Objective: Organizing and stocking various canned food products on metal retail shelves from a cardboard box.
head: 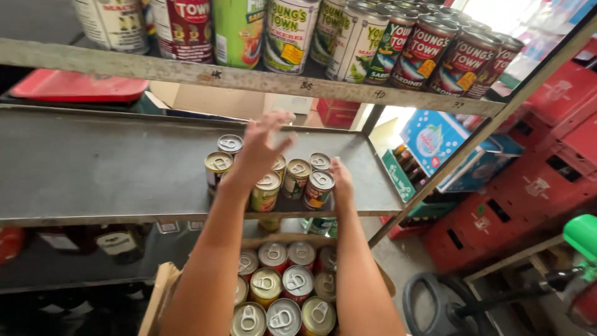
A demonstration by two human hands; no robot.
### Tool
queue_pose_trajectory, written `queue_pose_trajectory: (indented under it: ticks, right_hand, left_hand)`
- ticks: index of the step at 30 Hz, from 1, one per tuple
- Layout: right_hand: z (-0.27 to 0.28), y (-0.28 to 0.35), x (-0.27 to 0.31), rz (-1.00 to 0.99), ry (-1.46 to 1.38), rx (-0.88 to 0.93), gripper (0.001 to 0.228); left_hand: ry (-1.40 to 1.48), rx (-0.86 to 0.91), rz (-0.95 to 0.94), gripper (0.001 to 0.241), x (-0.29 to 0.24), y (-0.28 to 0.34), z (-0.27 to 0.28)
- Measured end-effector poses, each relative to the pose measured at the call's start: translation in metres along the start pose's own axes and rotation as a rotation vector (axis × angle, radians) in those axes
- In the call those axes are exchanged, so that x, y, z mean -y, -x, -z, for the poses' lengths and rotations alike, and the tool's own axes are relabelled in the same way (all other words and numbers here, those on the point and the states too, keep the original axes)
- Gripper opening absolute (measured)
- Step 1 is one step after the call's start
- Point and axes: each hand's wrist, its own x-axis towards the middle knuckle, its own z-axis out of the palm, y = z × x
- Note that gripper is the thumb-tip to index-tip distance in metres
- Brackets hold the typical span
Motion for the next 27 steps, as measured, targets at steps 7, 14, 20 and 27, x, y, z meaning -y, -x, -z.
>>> queue_pose_trajectory:
  ticks: [7,14,20,27]
  right_hand:
    - [-0.055,0.060,0.138,-0.418,-0.637,0.153,0.064]
    - [-0.065,0.057,0.131,-0.535,-0.617,0.137,0.067]
    - [-0.068,0.055,0.112,-0.454,-0.651,0.185,0.072]
    - [-0.062,0.057,0.104,-0.380,-0.309,0.087,0.070]
  left_hand:
    - [0.312,-0.415,0.289,0.042,0.100,0.069,0.048]
    - [0.497,-0.397,0.692,0.077,0.112,0.115,0.007]
    - [0.332,-0.434,0.821,0.078,0.105,0.115,0.003]
    - [0.215,-0.387,0.914,0.071,0.083,0.117,0.013]
